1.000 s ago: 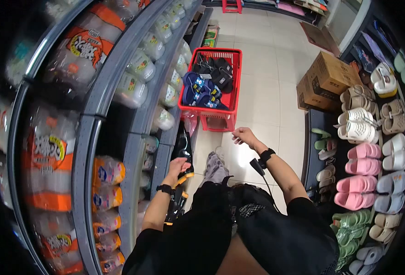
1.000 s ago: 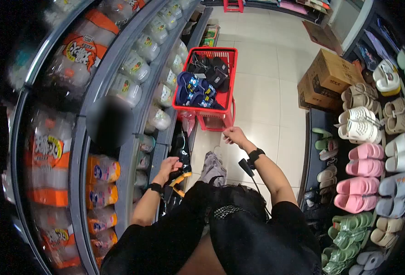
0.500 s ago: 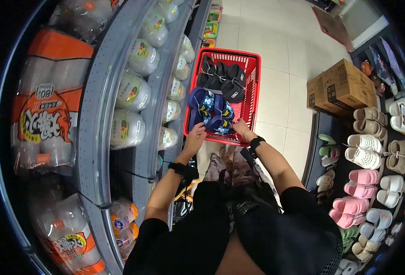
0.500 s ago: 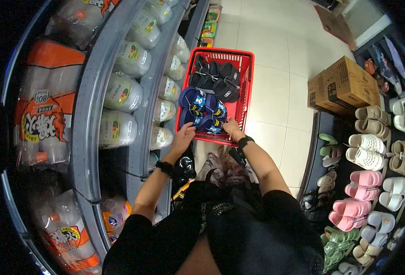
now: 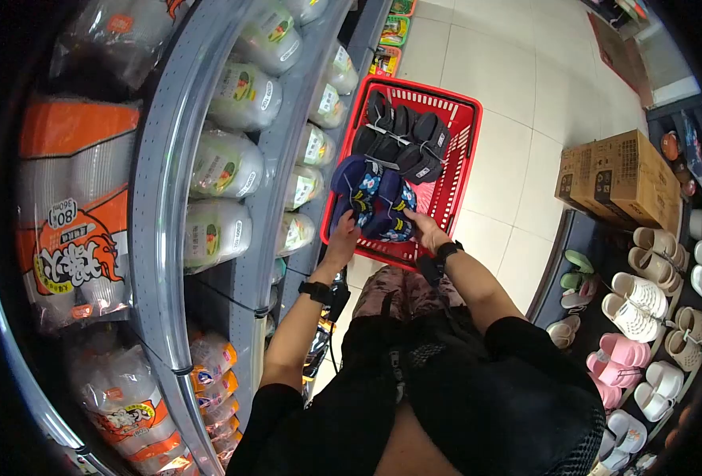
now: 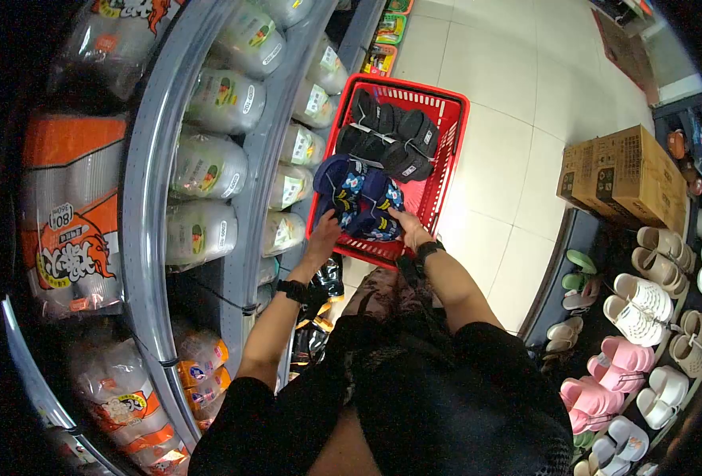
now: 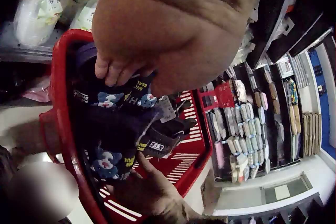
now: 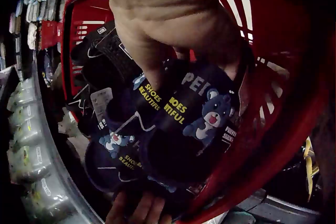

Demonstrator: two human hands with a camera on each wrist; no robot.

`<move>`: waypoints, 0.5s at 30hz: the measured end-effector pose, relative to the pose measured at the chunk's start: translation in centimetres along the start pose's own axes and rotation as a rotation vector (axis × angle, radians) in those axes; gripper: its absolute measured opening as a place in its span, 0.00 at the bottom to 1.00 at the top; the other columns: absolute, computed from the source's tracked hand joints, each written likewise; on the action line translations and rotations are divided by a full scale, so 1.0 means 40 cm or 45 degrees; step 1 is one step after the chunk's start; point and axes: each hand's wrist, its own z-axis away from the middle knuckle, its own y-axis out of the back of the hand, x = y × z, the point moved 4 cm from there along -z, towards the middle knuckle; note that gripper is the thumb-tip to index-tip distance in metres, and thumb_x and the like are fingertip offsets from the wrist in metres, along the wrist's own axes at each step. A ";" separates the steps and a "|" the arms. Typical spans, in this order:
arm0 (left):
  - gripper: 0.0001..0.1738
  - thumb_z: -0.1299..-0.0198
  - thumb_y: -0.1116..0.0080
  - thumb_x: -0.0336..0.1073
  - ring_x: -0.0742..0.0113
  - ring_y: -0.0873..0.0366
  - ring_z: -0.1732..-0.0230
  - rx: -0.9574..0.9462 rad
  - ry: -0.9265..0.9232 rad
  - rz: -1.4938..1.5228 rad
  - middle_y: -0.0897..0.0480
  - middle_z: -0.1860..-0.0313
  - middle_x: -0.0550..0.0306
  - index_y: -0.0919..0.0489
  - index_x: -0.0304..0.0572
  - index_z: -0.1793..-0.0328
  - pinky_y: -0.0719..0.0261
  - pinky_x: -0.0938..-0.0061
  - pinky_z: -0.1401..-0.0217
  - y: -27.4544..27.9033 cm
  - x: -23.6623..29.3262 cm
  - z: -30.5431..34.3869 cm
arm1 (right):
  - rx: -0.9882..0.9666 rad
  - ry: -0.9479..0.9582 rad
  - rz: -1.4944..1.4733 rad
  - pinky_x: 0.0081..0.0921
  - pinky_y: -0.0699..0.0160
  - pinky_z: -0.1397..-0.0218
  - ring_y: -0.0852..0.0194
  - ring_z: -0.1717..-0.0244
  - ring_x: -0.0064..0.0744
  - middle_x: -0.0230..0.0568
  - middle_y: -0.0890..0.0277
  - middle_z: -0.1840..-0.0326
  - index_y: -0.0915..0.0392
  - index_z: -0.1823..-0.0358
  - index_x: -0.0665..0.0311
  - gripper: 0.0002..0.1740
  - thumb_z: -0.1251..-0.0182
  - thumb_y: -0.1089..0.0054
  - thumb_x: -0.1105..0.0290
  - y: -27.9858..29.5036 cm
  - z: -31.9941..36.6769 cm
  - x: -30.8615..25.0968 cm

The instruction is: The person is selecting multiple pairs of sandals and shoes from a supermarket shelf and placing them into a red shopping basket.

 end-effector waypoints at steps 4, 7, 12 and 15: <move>0.28 0.40 0.56 0.32 0.48 0.26 0.48 0.072 -0.143 -0.646 0.26 0.51 0.33 0.46 0.48 0.33 0.30 0.66 0.46 -0.017 0.084 -0.018 | -0.303 0.093 -0.352 0.33 0.22 0.63 0.23 0.63 0.32 0.37 0.24 0.60 0.29 0.55 0.62 0.16 0.43 0.40 0.64 0.012 0.053 -0.025; 0.29 0.39 0.59 0.34 0.44 0.28 0.48 0.012 -0.107 -0.603 0.26 0.51 0.34 0.48 0.49 0.31 0.31 0.65 0.46 -0.035 0.126 -0.042 | -0.494 0.122 -0.374 0.33 0.20 0.58 0.23 0.60 0.32 0.38 0.24 0.59 0.29 0.56 0.63 0.14 0.41 0.42 0.67 0.004 0.163 -0.061; 0.33 0.40 0.59 0.37 0.48 0.36 0.39 -0.004 0.210 -0.496 0.34 0.40 0.36 0.53 0.46 0.29 0.41 0.69 0.38 -0.045 0.080 -0.112 | -0.614 0.187 -0.418 0.28 0.22 0.56 0.23 0.59 0.30 0.38 0.24 0.58 0.29 0.56 0.65 0.12 0.39 0.45 0.70 -0.002 0.329 -0.145; 0.36 0.43 0.53 0.36 0.50 0.35 0.39 -0.003 0.144 -0.535 0.32 0.41 0.37 0.52 0.45 0.29 0.41 0.71 0.38 -0.057 0.053 -0.173 | -0.723 0.295 -0.471 0.26 0.22 0.55 0.23 0.58 0.29 0.39 0.23 0.57 0.28 0.56 0.66 0.12 0.40 0.44 0.70 -0.001 0.409 -0.189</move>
